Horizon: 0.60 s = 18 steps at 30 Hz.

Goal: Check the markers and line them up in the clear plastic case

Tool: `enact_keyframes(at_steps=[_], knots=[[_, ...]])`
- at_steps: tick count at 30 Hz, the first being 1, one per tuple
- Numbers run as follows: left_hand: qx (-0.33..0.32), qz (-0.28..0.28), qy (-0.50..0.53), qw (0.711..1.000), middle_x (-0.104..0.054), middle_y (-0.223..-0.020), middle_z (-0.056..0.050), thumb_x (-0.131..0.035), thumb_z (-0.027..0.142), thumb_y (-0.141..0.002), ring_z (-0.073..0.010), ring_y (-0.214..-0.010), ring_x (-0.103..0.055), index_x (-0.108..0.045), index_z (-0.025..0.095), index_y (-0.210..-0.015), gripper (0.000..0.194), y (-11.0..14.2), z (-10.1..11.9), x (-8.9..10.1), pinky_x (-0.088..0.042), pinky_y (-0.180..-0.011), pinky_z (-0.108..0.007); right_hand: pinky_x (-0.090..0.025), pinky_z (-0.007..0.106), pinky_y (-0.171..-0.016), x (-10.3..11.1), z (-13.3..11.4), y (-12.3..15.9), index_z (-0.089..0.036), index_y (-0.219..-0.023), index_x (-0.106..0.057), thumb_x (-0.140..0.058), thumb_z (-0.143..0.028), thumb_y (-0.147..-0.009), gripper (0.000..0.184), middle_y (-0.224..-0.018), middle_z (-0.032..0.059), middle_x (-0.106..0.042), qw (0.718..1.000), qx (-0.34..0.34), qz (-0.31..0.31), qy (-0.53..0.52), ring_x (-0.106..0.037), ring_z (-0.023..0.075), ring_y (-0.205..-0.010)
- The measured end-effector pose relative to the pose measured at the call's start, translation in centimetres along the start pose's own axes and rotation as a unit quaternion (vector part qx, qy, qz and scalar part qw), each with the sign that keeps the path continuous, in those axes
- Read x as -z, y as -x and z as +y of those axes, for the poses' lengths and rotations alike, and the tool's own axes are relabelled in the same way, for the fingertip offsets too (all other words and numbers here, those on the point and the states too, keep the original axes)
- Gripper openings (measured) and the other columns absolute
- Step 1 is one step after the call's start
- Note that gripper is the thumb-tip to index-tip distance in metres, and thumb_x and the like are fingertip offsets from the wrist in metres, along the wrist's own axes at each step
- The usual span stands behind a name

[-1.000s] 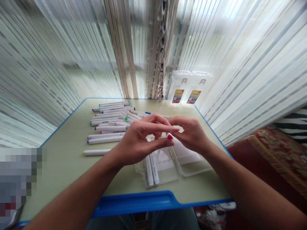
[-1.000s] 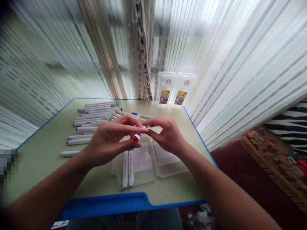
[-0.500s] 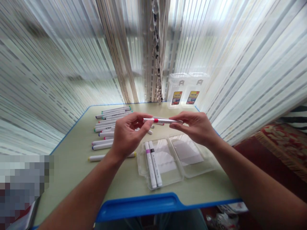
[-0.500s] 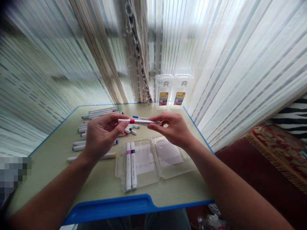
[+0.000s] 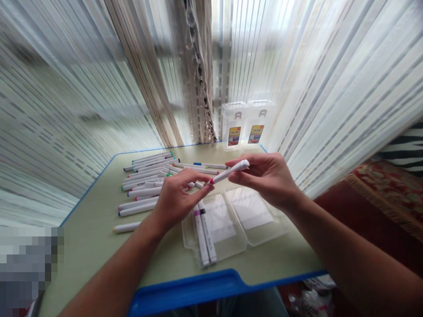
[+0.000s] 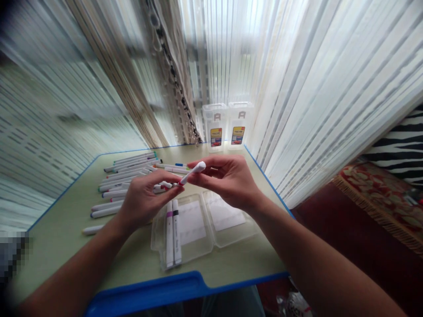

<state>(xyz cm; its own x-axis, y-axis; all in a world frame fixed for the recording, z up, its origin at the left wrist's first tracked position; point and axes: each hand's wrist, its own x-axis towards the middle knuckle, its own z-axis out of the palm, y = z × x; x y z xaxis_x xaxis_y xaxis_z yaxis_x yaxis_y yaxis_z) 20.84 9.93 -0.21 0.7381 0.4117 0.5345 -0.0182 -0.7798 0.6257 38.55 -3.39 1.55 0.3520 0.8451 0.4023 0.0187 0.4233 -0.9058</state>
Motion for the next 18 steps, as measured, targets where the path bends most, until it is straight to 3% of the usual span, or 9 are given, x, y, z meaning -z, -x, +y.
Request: enact_keyframes(at_steps=[8, 18], knots=[[-0.047, -0.007, 0.011, 0.999, -0.078, -0.095, -0.01, -0.074, 0.021, -0.086, -0.0213, -0.089, -0.07, -0.077, 0.014, -0.093, 0.011, 0.1, 0.6, -0.7, -0.052, -0.081, -0.032, -0.05, 0.029, -0.063, -1.2, -0.2, 1.4, -0.02, -0.106, -0.081, -0.082, -0.008, -0.076, 0.032, -0.083, 0.0056, -0.072, 0.986, 0.114, -0.101, 0.066, -0.063, 0.014, -0.071], [-0.028, -0.055, 0.035, 0.997, -0.077, -0.095, -0.013, -0.069, 0.021, -0.088, -0.025, -0.092, -0.069, -0.079, 0.013, -0.093, 0.014, 0.3, 1.5, -1.1, -0.051, -0.084, -0.037, -0.048, 0.027, -0.057, -1.9, -0.8, 1.7, -0.013, -0.092, -0.08, -0.081, -0.011, -0.078, 0.014, -0.073, 0.0043, -0.068, 0.973, 0.161, -0.112, 0.121, -0.061, 0.0131, -0.066]])
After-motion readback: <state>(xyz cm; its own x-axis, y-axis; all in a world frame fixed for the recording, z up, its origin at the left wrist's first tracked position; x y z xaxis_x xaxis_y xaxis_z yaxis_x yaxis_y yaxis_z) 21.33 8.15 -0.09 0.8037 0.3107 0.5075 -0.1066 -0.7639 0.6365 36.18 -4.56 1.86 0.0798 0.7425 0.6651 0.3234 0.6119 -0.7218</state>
